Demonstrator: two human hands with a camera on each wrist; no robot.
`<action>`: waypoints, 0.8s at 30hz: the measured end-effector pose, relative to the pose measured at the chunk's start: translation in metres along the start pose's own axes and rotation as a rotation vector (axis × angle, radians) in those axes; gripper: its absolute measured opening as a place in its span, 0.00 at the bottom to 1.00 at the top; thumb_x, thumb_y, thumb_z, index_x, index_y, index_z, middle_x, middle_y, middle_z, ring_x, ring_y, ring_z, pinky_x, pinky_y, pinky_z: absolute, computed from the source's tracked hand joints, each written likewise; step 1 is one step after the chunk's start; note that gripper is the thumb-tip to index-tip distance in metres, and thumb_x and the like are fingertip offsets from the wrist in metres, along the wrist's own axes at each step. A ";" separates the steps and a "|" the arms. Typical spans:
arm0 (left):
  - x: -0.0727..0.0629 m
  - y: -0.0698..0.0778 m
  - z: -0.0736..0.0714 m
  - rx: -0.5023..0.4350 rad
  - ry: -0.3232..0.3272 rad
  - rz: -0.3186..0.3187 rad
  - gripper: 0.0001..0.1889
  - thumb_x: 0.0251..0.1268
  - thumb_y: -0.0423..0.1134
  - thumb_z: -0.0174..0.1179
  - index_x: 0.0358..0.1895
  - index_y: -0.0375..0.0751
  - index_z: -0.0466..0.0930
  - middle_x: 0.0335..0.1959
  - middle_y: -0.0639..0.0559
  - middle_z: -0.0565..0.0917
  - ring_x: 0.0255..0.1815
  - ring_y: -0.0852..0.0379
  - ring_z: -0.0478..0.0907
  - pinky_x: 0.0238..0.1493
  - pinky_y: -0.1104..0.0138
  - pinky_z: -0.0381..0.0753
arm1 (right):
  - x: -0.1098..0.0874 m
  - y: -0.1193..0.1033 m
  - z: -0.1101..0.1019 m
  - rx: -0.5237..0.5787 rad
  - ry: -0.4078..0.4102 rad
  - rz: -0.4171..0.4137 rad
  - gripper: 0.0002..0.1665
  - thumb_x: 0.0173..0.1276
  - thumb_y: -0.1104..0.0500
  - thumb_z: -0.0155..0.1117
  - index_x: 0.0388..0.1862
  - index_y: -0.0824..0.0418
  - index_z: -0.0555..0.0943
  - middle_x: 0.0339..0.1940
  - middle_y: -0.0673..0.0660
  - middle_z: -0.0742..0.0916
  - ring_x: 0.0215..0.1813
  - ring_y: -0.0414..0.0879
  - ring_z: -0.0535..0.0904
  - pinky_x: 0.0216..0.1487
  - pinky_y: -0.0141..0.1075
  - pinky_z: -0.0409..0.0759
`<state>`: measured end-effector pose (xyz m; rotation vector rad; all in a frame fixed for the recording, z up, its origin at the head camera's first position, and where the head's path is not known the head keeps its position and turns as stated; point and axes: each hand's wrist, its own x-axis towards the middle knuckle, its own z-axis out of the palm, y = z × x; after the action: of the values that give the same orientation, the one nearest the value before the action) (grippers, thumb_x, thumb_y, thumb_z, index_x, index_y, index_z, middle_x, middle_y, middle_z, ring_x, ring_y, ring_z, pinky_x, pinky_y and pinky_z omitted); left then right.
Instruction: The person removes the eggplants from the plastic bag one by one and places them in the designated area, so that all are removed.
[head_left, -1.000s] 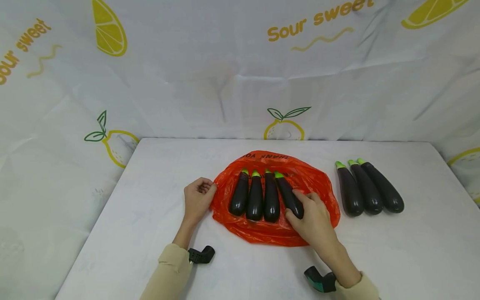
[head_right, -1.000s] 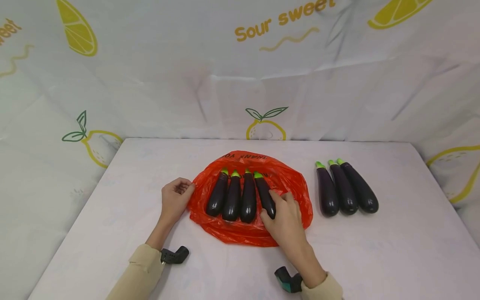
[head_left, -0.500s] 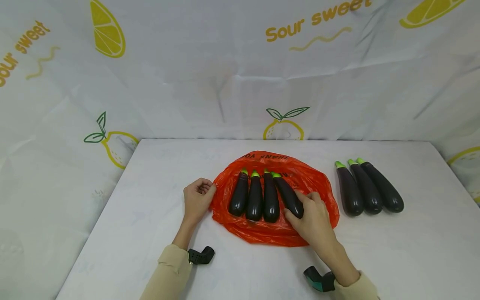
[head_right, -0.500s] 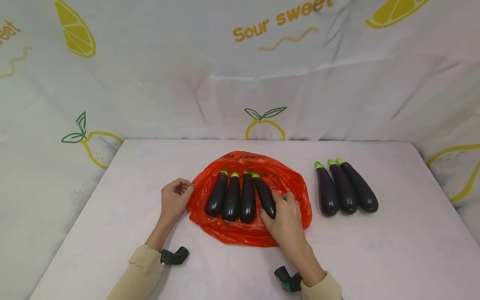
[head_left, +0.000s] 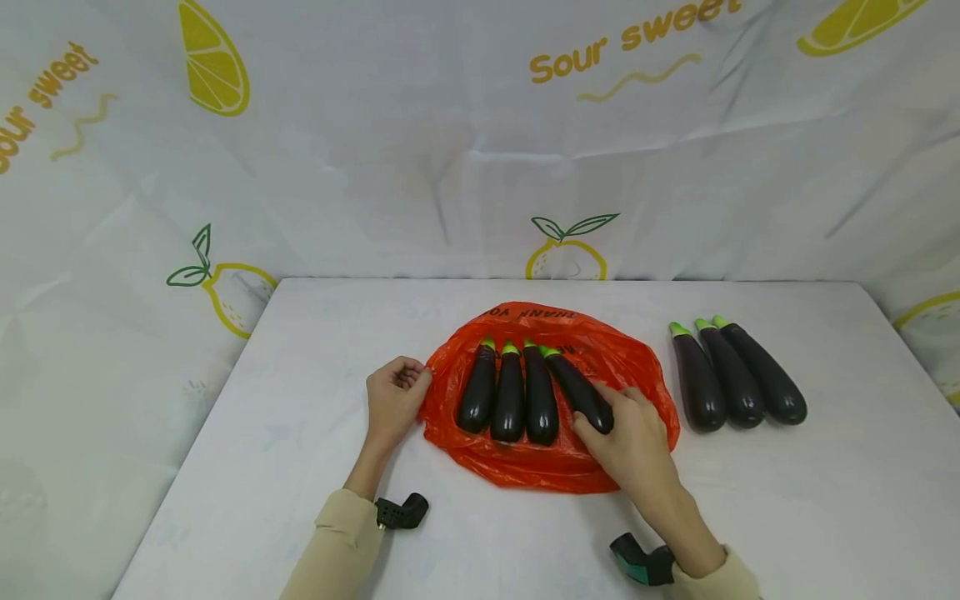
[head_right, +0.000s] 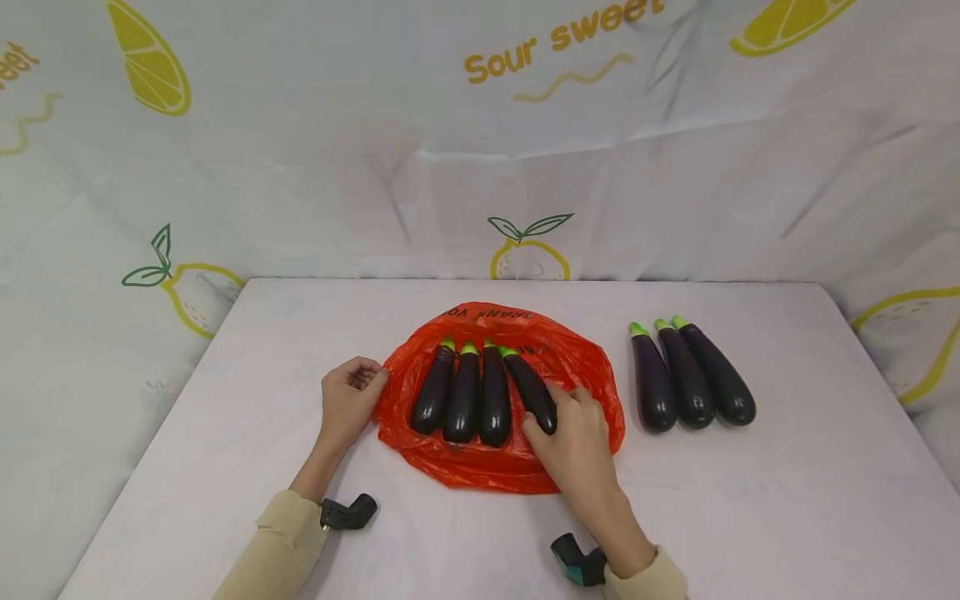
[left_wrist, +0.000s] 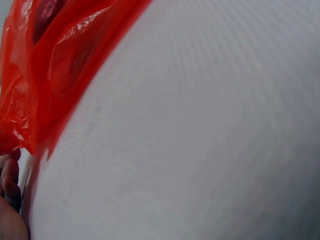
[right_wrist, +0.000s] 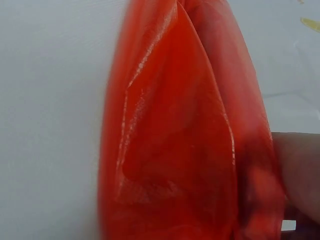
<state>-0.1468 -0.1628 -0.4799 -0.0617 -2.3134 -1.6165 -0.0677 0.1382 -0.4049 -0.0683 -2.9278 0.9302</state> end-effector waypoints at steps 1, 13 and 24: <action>0.000 0.000 0.000 0.001 0.000 0.001 0.04 0.61 0.29 0.64 0.29 0.35 0.83 0.22 0.45 0.79 0.23 0.62 0.71 0.28 0.77 0.71 | 0.000 0.000 -0.001 0.002 0.004 0.002 0.31 0.62 0.56 0.71 0.61 0.71 0.81 0.46 0.70 0.86 0.44 0.58 0.79 0.39 0.50 0.85; 0.000 0.000 -0.001 -0.007 -0.008 0.016 0.04 0.62 0.29 0.64 0.30 0.36 0.84 0.22 0.44 0.79 0.25 0.61 0.71 0.29 0.76 0.72 | -0.003 -0.002 -0.011 0.025 0.028 -0.015 0.29 0.62 0.56 0.72 0.59 0.69 0.83 0.47 0.70 0.86 0.43 0.58 0.81 0.40 0.53 0.87; 0.000 -0.001 0.000 -0.008 -0.004 0.018 0.04 0.62 0.28 0.64 0.29 0.37 0.83 0.21 0.44 0.78 0.24 0.61 0.71 0.28 0.77 0.71 | -0.008 -0.002 -0.018 0.047 0.020 -0.023 0.30 0.61 0.56 0.74 0.60 0.68 0.82 0.50 0.70 0.87 0.44 0.59 0.82 0.41 0.52 0.88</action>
<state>-0.1469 -0.1634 -0.4803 -0.0881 -2.3030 -1.6184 -0.0579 0.1461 -0.3898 -0.0410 -2.8805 0.9881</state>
